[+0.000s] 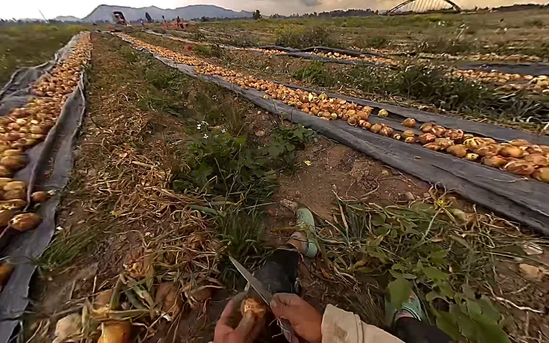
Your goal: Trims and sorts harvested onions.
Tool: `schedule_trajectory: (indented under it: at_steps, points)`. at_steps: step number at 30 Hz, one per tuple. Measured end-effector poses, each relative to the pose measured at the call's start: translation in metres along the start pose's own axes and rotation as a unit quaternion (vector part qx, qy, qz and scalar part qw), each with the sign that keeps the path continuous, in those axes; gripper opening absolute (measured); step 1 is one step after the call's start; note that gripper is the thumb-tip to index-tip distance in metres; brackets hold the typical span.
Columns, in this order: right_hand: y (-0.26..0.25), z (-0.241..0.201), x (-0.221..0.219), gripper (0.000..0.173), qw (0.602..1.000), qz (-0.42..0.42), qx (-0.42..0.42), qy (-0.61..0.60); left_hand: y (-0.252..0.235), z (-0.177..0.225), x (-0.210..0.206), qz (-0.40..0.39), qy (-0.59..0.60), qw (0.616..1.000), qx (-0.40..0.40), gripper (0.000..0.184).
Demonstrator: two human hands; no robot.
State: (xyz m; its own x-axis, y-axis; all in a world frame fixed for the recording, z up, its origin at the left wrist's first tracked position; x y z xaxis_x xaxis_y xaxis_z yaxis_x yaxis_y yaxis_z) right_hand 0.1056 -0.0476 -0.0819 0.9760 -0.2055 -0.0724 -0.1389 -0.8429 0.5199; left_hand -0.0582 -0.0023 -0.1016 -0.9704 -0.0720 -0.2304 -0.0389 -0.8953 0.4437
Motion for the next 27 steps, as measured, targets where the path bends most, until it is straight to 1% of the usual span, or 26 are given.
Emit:
schedule_trajectory:
  at_steps: [1,2,3,5,7,8,9,10,11,12,13,14,15,16,17,18,19,21,22,24,27]
  points:
    - [-0.005,0.017,-0.003,0.023,0.999,-0.037,-0.008,0.000,-0.013,-0.003,0.018,0.069,0.018,0.997,0.007,0.043]
    - [-0.003,0.023,-0.005,0.023,0.999,-0.053,-0.012,0.004,-0.030,-0.006,0.044,0.126,0.036,0.991,0.012,0.043]
    - [0.000,0.024,-0.006,0.022,0.999,-0.049,-0.013,0.002,-0.044,-0.005,0.076,0.177,0.059,0.982,0.016,0.042]
    - [-0.001,0.021,0.002,0.020,1.000,-0.009,-0.004,-0.026,-0.053,0.015,0.141,0.284,0.110,0.952,-0.008,0.038]
    - [-0.010,0.023,0.016,0.025,0.996,0.065,0.006,-0.056,-0.043,0.048,0.201,0.401,0.185,0.894,-0.073,0.030]
    - [-0.013,0.024,0.024,0.029,0.993,0.104,0.002,-0.063,-0.033,0.066,0.229,0.439,0.233,0.862,-0.104,0.035]
    - [-0.017,0.025,0.032,0.032,0.988,0.136,-0.005,-0.065,-0.026,0.081,0.259,0.469,0.267,0.831,-0.133,0.045]
    - [-0.021,0.026,0.038,0.034,0.985,0.157,-0.007,-0.069,-0.021,0.091,0.290,0.478,0.282,0.818,-0.152,0.060]
    - [-0.025,0.027,0.044,0.036,0.983,0.170,-0.008,-0.071,-0.017,0.098,0.313,0.483,0.272,0.818,-0.154,0.072]
    - [-0.027,0.028,0.048,0.038,0.981,0.178,-0.007,-0.074,-0.015,0.100,0.326,0.510,0.230,0.817,-0.140,0.075]
    - [-0.028,0.028,0.049,0.040,0.981,0.180,-0.004,-0.077,-0.018,0.097,0.332,0.547,0.147,0.816,-0.118,0.070]
    - [-0.029,0.028,0.049,0.041,0.981,0.179,0.001,-0.080,-0.022,0.090,0.332,0.558,0.023,0.824,-0.099,0.058]
    - [-0.029,0.029,0.047,0.040,0.982,0.173,0.005,-0.080,-0.027,0.078,0.329,0.544,-0.134,0.825,-0.071,0.044]
    - [-0.030,0.031,0.046,0.039,0.982,0.169,0.008,-0.079,-0.034,0.065,0.327,0.498,-0.290,0.817,-0.025,0.050]
    - [-0.030,0.032,0.045,0.037,0.983,0.167,0.010,-0.076,-0.043,0.049,0.321,0.445,-0.410,0.796,0.025,0.072]
    - [-0.030,0.034,0.044,0.036,0.984,0.164,0.011,-0.072,-0.049,0.035,0.312,0.417,-0.477,0.772,0.058,0.091]
    - [-0.030,0.035,0.043,0.035,0.985,0.158,0.011,-0.070,-0.052,0.024,0.305,0.421,-0.495,0.758,0.067,0.102]
    - [-0.028,0.037,0.041,0.033,0.988,0.146,0.004,-0.059,-0.055,0.009,0.306,0.454,-0.480,0.748,0.058,0.105]
    - [-0.026,0.037,0.042,0.029,0.990,0.134,0.000,-0.040,-0.055,0.004,0.311,0.459,-0.463,0.757,0.047,0.105]
    - [-0.024,0.035,0.044,0.020,0.994,0.109,-0.006,0.004,-0.052,0.003,0.316,0.462,-0.394,0.795,-0.013,0.105]
    - [-0.021,0.034,0.044,0.018,0.994,0.048,-0.008,0.099,-0.046,0.025,0.292,0.422,-0.269,0.857,-0.121,0.101]
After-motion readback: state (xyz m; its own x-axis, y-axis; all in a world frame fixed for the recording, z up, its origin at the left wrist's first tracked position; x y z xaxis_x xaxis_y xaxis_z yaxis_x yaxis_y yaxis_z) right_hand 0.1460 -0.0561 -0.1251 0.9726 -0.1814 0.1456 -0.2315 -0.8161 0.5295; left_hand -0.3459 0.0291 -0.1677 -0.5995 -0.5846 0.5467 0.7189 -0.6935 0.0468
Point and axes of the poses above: each hand's wrist, its own y-axis away from the middle knuckle, its own x-axis out of the back of the hand, z = x × y, the point moved 3 cm from there along -y, towards the middle knuckle, and after that the axes turned 15 degrees about z, right-handed, at the moved point
